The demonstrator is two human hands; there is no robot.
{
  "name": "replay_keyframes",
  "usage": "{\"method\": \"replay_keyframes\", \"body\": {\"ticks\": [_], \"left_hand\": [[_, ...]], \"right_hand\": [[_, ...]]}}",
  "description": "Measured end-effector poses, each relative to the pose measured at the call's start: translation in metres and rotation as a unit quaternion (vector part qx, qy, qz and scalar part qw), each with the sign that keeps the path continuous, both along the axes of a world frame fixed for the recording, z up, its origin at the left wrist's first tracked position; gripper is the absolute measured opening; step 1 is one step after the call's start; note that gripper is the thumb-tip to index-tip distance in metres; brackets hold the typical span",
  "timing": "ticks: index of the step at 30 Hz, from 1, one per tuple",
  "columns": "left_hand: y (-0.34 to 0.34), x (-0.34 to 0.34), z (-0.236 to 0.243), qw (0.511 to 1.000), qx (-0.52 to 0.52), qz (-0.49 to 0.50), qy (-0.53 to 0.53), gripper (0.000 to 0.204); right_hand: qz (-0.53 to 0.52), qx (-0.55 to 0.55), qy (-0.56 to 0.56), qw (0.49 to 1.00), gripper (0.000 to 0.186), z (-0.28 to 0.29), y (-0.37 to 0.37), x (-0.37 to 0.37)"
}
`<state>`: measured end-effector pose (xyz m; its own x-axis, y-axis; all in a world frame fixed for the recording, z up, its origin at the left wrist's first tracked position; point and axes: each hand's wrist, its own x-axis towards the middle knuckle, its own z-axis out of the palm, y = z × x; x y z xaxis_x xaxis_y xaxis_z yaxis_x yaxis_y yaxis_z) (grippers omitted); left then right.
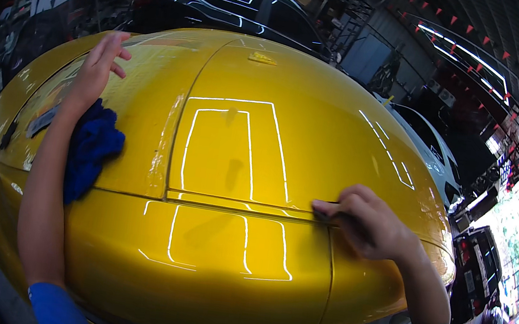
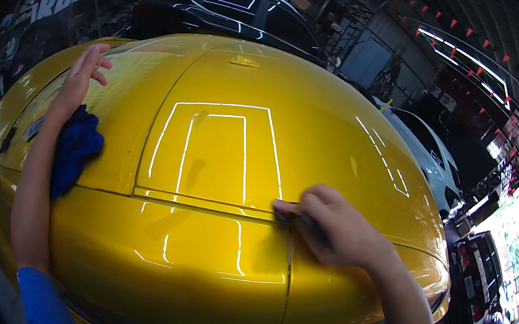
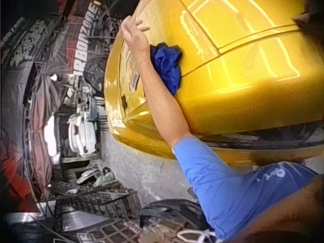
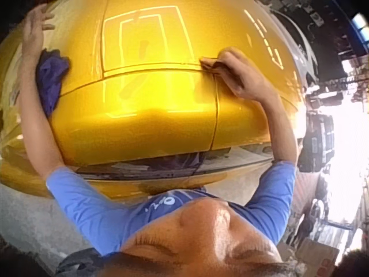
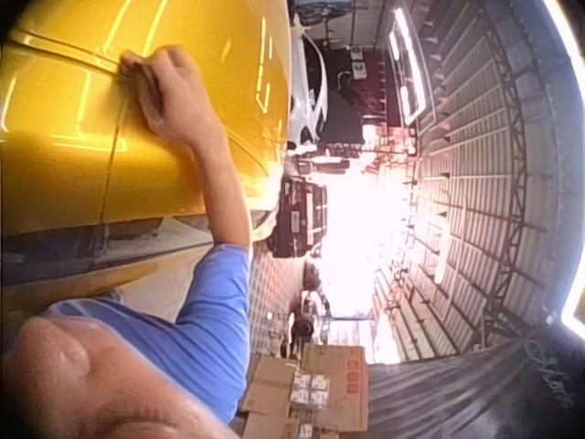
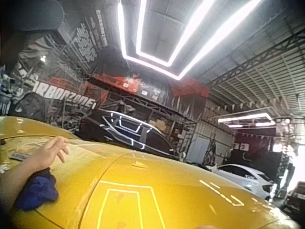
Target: Wet sanding the surface of a yellow car using a sanding block and water.
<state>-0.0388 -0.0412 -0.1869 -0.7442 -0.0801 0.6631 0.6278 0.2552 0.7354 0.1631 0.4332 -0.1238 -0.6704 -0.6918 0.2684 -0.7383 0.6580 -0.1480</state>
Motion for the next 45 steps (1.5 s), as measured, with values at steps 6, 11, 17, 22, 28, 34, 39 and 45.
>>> {"method": "replay_keyframes", "body": {"ticks": [6,11,17,22,28,34,39,45], "left_hand": [[0.002,0.001,0.001,1.0,-0.017,-0.009,-0.001,0.048],[-0.005,0.003,-0.003,0.999,-0.024,0.005,-0.022,0.045],[-0.001,0.0,0.002,0.999,-0.025,0.006,0.035,0.045],[-0.002,-0.002,-0.001,1.0,-0.02,-0.01,0.0,0.046],[-0.004,-0.004,-0.002,1.0,-0.023,-0.014,-0.003,0.044],[-0.008,-0.012,-0.004,1.0,0.003,-0.009,0.004,0.044],[-0.005,-0.011,-0.004,1.0,-0.001,-0.015,0.011,0.045],[0.0,-0.005,-0.005,1.0,-0.003,-0.006,-0.002,0.045]], "right_hand": [[-0.04,0.001,-0.031,0.999,0.015,0.001,0.016,0.003],[-0.012,-0.002,-0.024,1.0,0.011,0.001,-0.015,-0.01],[0.002,-0.014,-0.051,0.999,0.012,-0.001,-0.023,-0.006],[0.027,-0.028,-0.052,0.998,0.017,-0.006,-0.008,-0.012],[0.008,0.008,-0.058,0.998,0.02,-0.004,0.001,-0.005],[0.016,0.005,-0.009,1.0,0.02,-0.002,-0.013,0.002],[-0.075,-0.072,-0.029,0.994,0.014,0.007,0.032,0.026],[-0.07,-0.042,-0.001,0.997,0.012,0.003,0.022,0.022]]}}
